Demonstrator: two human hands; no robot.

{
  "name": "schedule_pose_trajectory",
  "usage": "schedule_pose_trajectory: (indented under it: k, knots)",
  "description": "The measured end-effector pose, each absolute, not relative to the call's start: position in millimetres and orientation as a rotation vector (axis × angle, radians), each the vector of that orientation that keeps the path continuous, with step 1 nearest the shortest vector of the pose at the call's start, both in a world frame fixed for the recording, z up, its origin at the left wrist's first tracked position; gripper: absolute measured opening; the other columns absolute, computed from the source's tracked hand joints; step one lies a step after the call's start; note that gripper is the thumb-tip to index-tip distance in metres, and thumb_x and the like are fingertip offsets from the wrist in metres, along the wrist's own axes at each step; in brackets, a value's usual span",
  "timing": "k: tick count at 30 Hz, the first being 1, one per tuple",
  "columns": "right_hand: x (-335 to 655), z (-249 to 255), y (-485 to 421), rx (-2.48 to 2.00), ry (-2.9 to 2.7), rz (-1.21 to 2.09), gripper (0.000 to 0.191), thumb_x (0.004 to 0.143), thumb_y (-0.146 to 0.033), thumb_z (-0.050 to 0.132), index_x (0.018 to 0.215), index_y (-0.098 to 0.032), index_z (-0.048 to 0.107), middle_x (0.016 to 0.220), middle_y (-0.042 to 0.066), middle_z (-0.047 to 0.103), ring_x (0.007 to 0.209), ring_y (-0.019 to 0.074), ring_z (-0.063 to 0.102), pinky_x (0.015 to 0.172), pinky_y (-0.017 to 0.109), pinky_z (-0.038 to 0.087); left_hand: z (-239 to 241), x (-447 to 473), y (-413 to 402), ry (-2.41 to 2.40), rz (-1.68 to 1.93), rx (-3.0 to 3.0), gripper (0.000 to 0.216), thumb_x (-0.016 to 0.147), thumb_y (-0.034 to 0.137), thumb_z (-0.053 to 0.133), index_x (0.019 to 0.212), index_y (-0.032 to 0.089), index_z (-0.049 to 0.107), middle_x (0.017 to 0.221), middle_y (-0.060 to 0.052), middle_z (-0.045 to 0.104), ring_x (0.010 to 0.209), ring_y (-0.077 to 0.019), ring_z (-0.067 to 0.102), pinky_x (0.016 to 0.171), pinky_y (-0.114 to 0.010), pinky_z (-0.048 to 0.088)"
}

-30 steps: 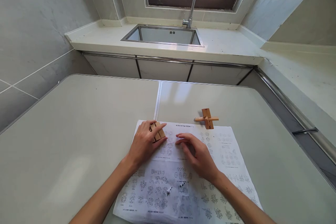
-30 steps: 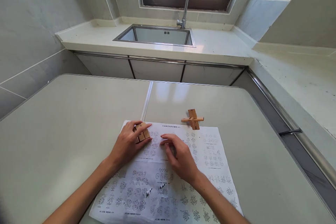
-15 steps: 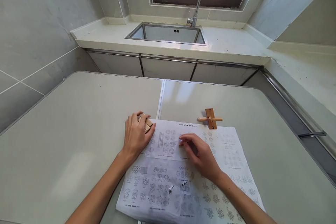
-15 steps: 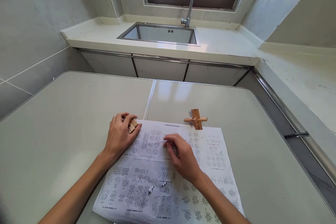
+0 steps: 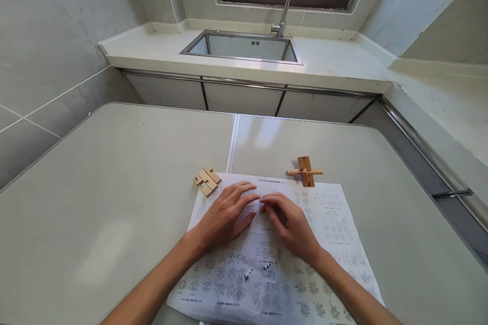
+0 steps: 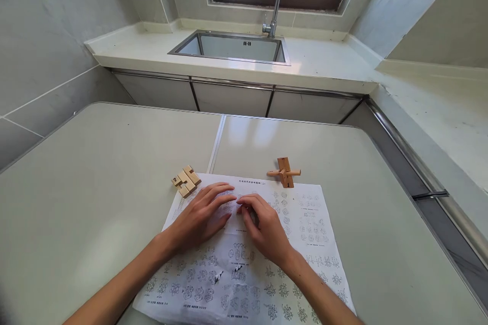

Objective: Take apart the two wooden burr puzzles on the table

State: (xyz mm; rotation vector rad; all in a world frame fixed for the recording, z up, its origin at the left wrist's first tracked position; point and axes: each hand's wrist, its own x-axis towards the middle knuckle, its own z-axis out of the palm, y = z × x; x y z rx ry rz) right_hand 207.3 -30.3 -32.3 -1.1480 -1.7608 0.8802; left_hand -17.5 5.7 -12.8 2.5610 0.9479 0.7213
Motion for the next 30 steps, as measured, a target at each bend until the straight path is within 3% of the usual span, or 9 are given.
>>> schedule_pose_trajectory:
  k: [8, 30]
  knots:
    - [207.0, -33.9, -29.4, -1.141, -1.748, 0.881, 0.02, 0.106, -0.016, 0.05, 0.115, -0.027, 0.065, 0.114, 0.008, 0.07, 0.098, 0.0238, 0.071, 0.088, 0.041, 0.06, -20.3, -8.0, 0.6, 0.932, 0.63, 2.516, 0.051, 0.099, 0.019, 0.063, 0.148, 0.022, 0.047, 0.148, -0.011, 0.063, 0.145, -0.0285, 0.054, 0.121, -0.051, 0.051]
    - [207.8, -33.4, -29.1, -1.137, -1.765, 0.895, 0.022, 0.106, -0.015, 0.05, 0.116, -0.027, 0.066, 0.114, 0.009, 0.07, 0.098, 0.0239, 0.07, 0.086, 0.041, 0.06, -17.9, -6.4, 1.3, 0.939, 0.639, 2.54, 0.046, 0.101, 0.02, 0.06, 0.146, 0.022, 0.049, 0.146, -0.012, 0.065, 0.143, -0.0282, 0.056, 0.119, -0.051, 0.052]
